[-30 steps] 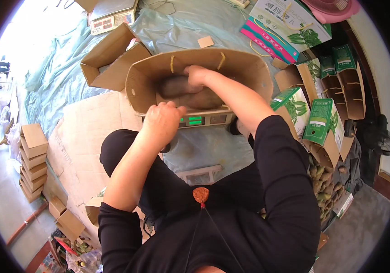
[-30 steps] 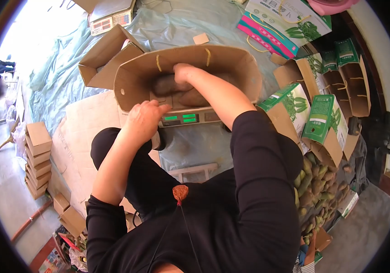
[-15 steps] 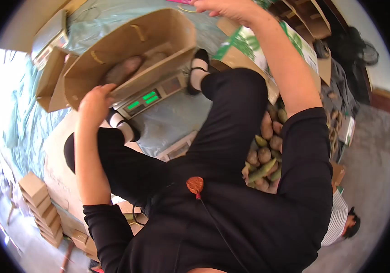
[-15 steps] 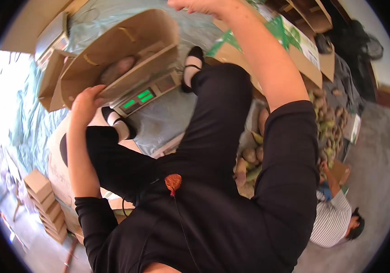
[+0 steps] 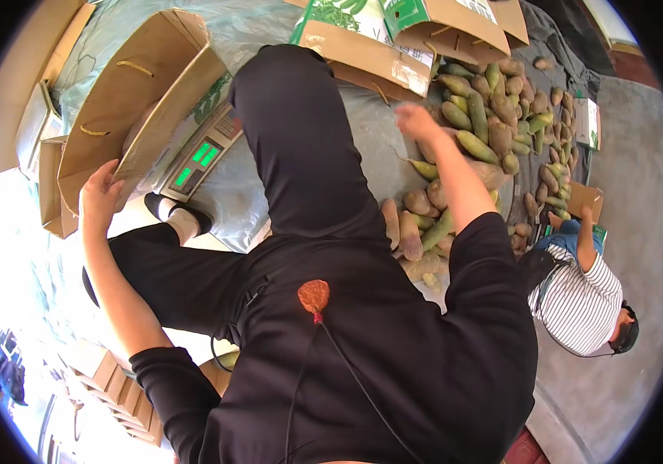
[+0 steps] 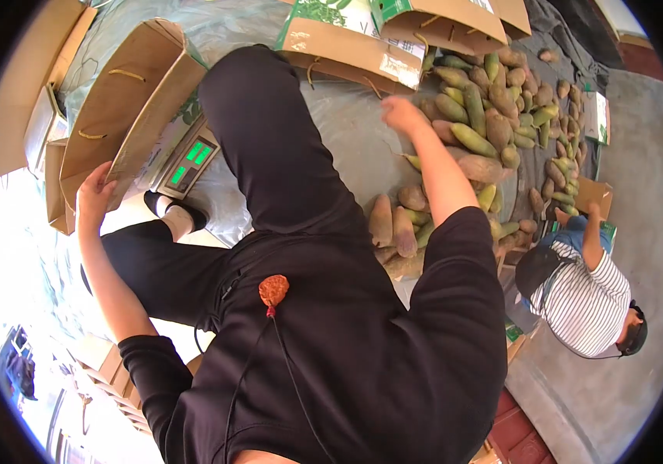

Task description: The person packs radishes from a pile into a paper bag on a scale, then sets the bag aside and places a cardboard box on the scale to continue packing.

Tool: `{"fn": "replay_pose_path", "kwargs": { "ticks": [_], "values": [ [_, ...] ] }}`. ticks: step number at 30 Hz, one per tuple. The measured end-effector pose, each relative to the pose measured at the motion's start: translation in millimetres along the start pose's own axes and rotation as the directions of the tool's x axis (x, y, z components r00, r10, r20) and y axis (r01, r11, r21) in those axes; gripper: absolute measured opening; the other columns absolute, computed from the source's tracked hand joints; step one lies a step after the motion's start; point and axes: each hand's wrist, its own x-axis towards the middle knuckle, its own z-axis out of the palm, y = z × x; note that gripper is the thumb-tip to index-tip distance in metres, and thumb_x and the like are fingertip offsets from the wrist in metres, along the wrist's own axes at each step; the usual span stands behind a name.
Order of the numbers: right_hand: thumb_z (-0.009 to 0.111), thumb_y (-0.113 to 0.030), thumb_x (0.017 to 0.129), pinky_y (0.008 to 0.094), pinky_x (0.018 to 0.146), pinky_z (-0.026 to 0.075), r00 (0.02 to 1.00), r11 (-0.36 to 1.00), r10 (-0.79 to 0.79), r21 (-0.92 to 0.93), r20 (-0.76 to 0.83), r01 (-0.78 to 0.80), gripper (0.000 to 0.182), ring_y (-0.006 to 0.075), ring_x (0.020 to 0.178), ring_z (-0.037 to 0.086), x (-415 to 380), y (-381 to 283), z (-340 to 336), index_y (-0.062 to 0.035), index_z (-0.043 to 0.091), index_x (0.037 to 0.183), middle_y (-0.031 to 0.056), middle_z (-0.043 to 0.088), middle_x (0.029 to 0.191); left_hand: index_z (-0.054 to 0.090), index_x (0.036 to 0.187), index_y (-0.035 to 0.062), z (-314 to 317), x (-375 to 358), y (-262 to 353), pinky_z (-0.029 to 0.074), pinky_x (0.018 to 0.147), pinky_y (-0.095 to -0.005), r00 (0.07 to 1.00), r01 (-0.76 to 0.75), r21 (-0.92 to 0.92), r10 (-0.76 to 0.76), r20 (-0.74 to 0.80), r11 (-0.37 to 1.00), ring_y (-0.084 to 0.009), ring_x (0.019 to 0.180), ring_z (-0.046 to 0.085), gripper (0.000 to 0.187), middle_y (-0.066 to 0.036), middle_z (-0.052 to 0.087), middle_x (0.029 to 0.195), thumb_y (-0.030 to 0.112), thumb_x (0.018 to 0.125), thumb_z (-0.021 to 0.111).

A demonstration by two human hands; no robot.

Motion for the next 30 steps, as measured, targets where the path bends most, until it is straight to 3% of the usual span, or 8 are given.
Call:
{"fn": "replay_pose_path", "kwargs": {
  "ticks": [3, 7, 9, 13, 16, 19, 25, 30],
  "values": [
    [0.064, -0.009, 0.077, 0.0323, 0.053, 0.047, 0.983, 0.985, 0.165, -0.057, 0.083, -0.16, 0.039, 0.0159, 0.068, 0.059, -34, 75, 59, -0.0045, 0.059, 0.115, 0.0069, 0.063, 0.079, 0.061, 0.117, 0.0099, -1, -1, 6, 0.049, 0.081, -0.0344, 1.0, 0.008, 0.024, -0.008, -0.02, 1.0, -0.024, 0.09, 0.063, 0.042, -0.015, 0.066, 0.099, 0.006, 0.075, 0.066],
    [0.062, -0.025, 0.075, 0.0381, 0.086, 0.048, 0.936, 0.927, 0.291, -0.299, 0.197, -0.225, 0.035, 0.035, 0.1, 0.059, -92, 114, 96, -0.003, 0.066, 0.103, 0.0199, 0.063, 0.104, 0.061, 0.117, 0.0088, 2, 2, -3, 0.048, 0.083, -0.0331, 1.0, -0.01, 0.005, 0.01, -0.011, 1.0, -0.0227, 0.094, 0.064, 0.041, -0.013, 0.066, 0.102, 0.006, 0.076, 0.065],
    [0.06, -0.029, 0.078, 0.0384, 0.088, 0.048, 0.931, 0.775, 0.142, -0.622, 0.338, 0.107, 0.036, 0.0344, 0.101, 0.059, -106, 163, 120, -0.0008, 0.066, 0.1, 0.0214, 0.062, 0.104, 0.061, 0.117, 0.0084, 0, 0, 9, 0.048, 0.083, -0.0328, 1.0, 0.011, 0.023, -0.011, 0.004, 1.0, -0.0221, 0.094, 0.064, 0.041, -0.013, 0.066, 0.103, 0.006, 0.076, 0.064],
    [0.053, -0.029, 0.087, 0.038, 0.054, 0.052, 0.809, 0.773, 0.486, -0.595, 0.329, -0.222, 0.041, 0.0286, 0.058, 0.063, -133, 184, 146, -0.0057, 0.055, 0.12, 0.016, 0.065, 0.088, 0.062, 0.116, 0.0076, 0, -1, 12, 0.048, 0.084, -0.0317, 1.0, 0.027, 0.031, -0.028, 0.012, 0.999, -0.0203, 0.094, 0.064, 0.039, -0.012, 0.066, 0.104, 0.005, 0.077, 0.064],
    [0.055, -0.032, 0.086, 0.042, 0.057, 0.053, 0.713, 0.78, 0.625, -0.289, 0.318, -0.556, 0.049, 0.0323, 0.063, 0.065, -171, 124, 144, -0.0033, 0.046, 0.126, 0.0211, 0.065, 0.094, 0.062, 0.115, 0.0079, 1, -1, 11, 0.048, 0.083, -0.0324, 1.0, 0.024, 0.044, -0.024, 0.011, 0.999, -0.0218, 0.094, 0.064, 0.039, -0.012, 0.066, 0.103, 0.006, 0.076, 0.064],
    [0.065, -0.04, 0.078, 0.0394, 0.091, 0.047, 0.838, 0.817, 0.536, -0.313, 0.104, -0.484, 0.062, 0.0328, 0.115, 0.053, -189, 95, 164, -0.0031, 0.051, 0.125, 0.0229, 0.051, 0.126, 0.062, 0.113, 0.0081, 3, -1, 7, 0.048, 0.082, -0.0339, 1.0, -0.016, 0.1, 0.016, -0.001, 0.995, -0.0251, 0.093, 0.064, 0.039, -0.013, 0.066, 0.102, 0.008, 0.075, 0.065],
    [0.04, -0.039, 0.092, 0.043, 0.095, 0.044, 0.709, 0.662, 0.705, -0.347, -0.012, -0.664, 0.053, 0.0374, 0.119, 0.049, -190, 79, 194, -0.0056, 0.036, 0.132, 0.0209, 0.053, 0.124, 0.062, 0.112, 0.008, 1, -9, 25, 0.047, 0.084, -0.038, 1.0, 0.007, 0.153, -0.006, -0.005, 0.988, -0.0317, 0.095, 0.061, 0.039, -0.017, 0.063, 0.104, 0.011, 0.073, 0.066],
    [0.053, -0.04, 0.083, 0.0447, 0.085, 0.047, 0.711, 0.66, 0.703, -0.346, -0.028, -0.667, 0.06, 0.0372, 0.106, 0.054, -178, 85, 192, -0.0053, 0.037, 0.129, 0.0211, 0.055, 0.112, 0.064, 0.109, 0.0096, -3, -16, 34, 0.047, 0.082, -0.04, 1.0, -0.012, 0.224, 0.013, -0.004, 0.974, -0.0324, 0.094, 0.06, 0.035, -0.014, 0.063, 0.097, 0.013, 0.074, 0.067]
  ]
}}
